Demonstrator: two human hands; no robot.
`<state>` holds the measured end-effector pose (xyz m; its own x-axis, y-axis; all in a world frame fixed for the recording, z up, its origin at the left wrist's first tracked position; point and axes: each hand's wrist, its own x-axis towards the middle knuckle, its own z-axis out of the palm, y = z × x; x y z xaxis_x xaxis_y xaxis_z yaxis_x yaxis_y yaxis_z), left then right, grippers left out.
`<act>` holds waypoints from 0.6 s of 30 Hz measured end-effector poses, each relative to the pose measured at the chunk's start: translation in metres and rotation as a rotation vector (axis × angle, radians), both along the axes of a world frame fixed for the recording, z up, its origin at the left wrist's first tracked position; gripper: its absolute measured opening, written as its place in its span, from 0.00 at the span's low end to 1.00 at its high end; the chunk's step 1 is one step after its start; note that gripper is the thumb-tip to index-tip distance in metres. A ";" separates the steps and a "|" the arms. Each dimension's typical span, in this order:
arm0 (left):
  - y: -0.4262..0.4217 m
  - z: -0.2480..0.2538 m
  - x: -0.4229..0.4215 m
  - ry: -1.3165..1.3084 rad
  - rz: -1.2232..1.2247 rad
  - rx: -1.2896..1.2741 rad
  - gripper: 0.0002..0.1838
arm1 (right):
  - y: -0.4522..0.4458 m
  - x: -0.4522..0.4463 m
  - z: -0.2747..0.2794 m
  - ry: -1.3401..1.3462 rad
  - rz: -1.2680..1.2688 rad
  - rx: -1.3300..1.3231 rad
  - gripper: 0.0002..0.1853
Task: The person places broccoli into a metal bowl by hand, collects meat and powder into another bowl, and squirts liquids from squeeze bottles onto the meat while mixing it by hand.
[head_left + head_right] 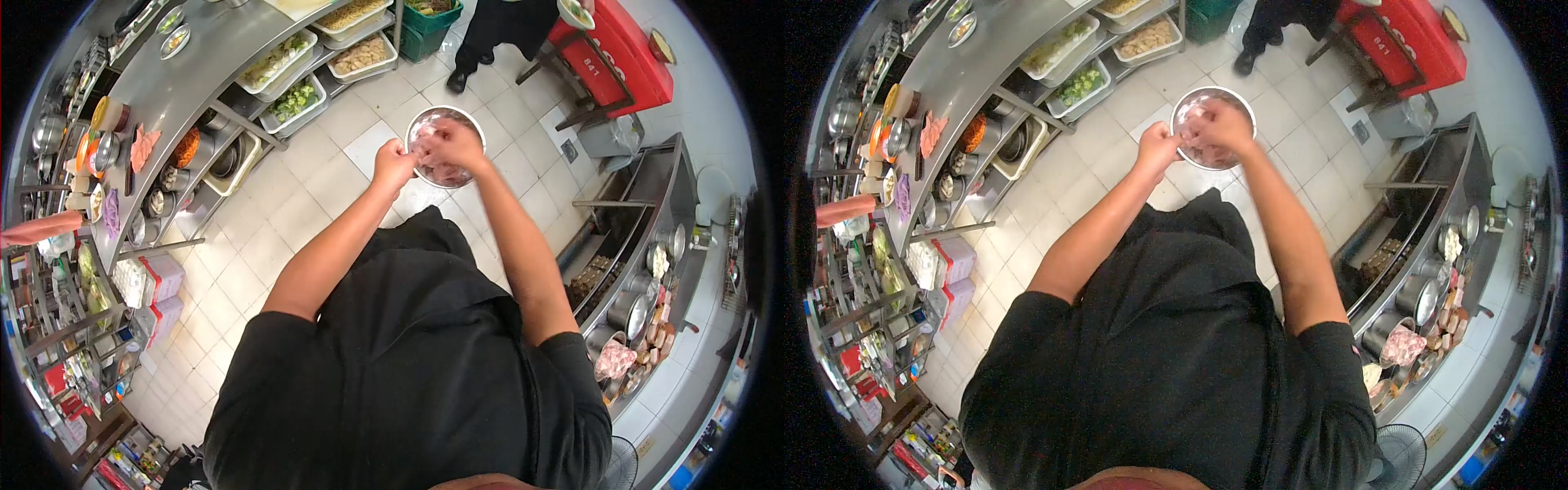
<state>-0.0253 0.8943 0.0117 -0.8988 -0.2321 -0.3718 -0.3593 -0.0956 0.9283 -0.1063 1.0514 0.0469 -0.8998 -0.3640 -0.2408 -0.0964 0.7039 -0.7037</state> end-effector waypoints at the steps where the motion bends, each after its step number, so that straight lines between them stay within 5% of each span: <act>1: -0.012 -0.001 0.000 -0.001 0.002 -0.039 0.06 | -0.026 0.000 -0.016 0.117 0.078 0.066 0.17; 2: -0.025 -0.010 0.001 0.034 0.073 0.197 0.02 | -0.054 0.004 -0.023 0.102 0.136 0.030 0.15; 3: -0.047 -0.007 0.003 -0.046 0.025 0.078 0.07 | -0.075 0.007 -0.005 -0.021 0.320 0.081 0.13; 4: -0.066 -0.032 0.005 -0.059 0.089 0.119 0.09 | -0.092 -0.003 -0.021 0.229 0.578 0.113 0.13; 6: -0.096 -0.036 0.015 -0.058 0.238 0.179 0.17 | -0.126 -0.002 -0.005 0.239 0.765 0.310 0.14; 12: -0.207 -0.036 0.025 -0.138 0.478 0.118 0.10 | -0.227 -0.017 -0.018 0.177 0.523 -0.133 0.17; 14: -0.249 -0.055 0.034 -0.071 0.569 0.105 0.06 | -0.276 -0.025 -0.035 0.043 0.635 -0.392 0.19; 18: -0.319 -0.042 0.048 -0.092 0.831 0.094 0.08 | -0.364 -0.037 -0.033 -0.119 0.498 -0.484 0.17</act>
<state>0.0222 0.5753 -0.0307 -0.4140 -0.7698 -0.4858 -0.2112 -0.4379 0.8738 -0.1433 0.6875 0.0136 -0.5757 -0.8169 -0.0337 -0.2291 0.2008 -0.9525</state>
